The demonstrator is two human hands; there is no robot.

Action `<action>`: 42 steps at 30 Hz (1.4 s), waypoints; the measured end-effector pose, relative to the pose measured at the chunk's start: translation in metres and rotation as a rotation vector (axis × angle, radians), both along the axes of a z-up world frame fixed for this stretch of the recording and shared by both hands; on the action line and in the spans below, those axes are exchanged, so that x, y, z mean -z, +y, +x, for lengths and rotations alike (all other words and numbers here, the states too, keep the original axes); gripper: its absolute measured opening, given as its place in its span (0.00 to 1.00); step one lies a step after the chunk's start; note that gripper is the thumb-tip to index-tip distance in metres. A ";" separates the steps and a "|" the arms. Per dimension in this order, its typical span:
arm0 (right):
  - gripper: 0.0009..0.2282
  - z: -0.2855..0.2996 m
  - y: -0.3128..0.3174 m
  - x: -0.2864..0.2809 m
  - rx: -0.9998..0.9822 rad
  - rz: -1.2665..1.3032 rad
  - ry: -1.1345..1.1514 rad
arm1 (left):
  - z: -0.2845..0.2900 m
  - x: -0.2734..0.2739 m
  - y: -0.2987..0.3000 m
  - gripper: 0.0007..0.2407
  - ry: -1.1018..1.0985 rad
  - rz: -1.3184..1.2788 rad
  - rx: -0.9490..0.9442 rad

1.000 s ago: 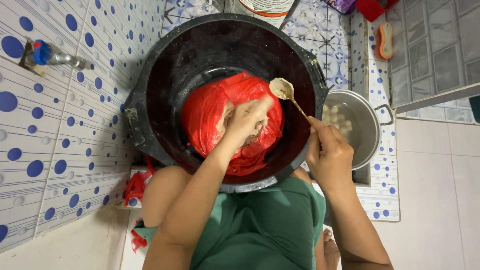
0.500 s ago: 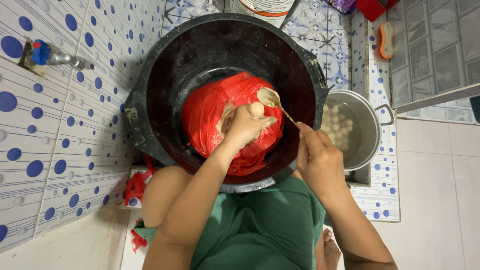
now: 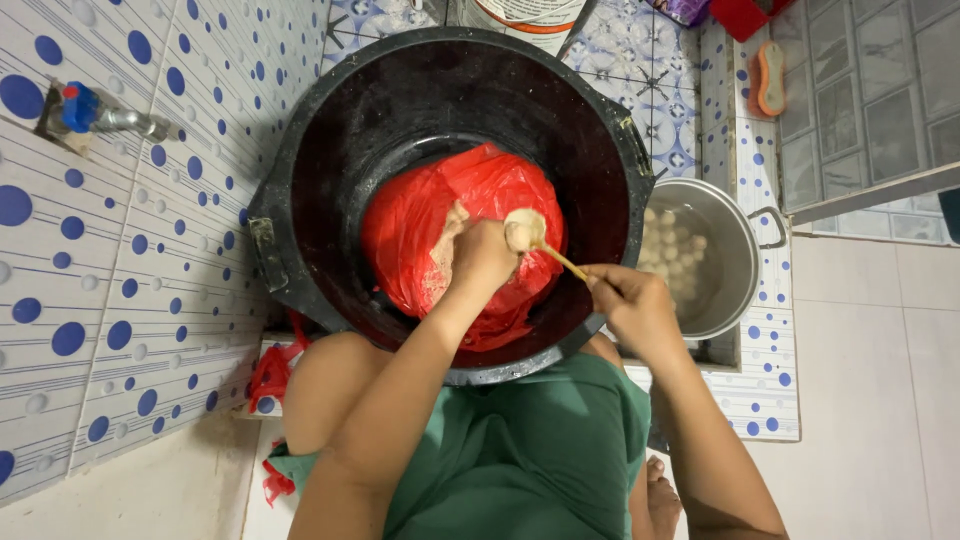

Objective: The person is manually forming small balls from a large mass of dough inside a plastic bag and transferring them into a pot of water using a spoon.

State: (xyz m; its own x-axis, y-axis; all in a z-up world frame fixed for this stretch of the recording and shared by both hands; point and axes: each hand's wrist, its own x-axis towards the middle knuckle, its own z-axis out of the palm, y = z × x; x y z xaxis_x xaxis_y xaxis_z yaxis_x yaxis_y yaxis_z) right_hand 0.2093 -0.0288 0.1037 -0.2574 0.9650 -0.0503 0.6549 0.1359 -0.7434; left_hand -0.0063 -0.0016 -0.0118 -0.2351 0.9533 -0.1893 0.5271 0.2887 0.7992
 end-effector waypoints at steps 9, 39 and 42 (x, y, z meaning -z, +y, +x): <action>0.06 0.075 0.011 0.019 0.389 -0.260 0.344 | -0.002 -0.044 -0.006 0.10 0.211 -0.243 0.237; 0.15 0.066 0.051 0.161 0.174 0.528 0.168 | -0.024 0.028 0.003 0.10 0.270 -0.105 0.042; 0.11 0.032 0.052 0.178 0.081 0.446 0.175 | -0.020 0.049 0.008 0.17 0.225 -0.246 0.104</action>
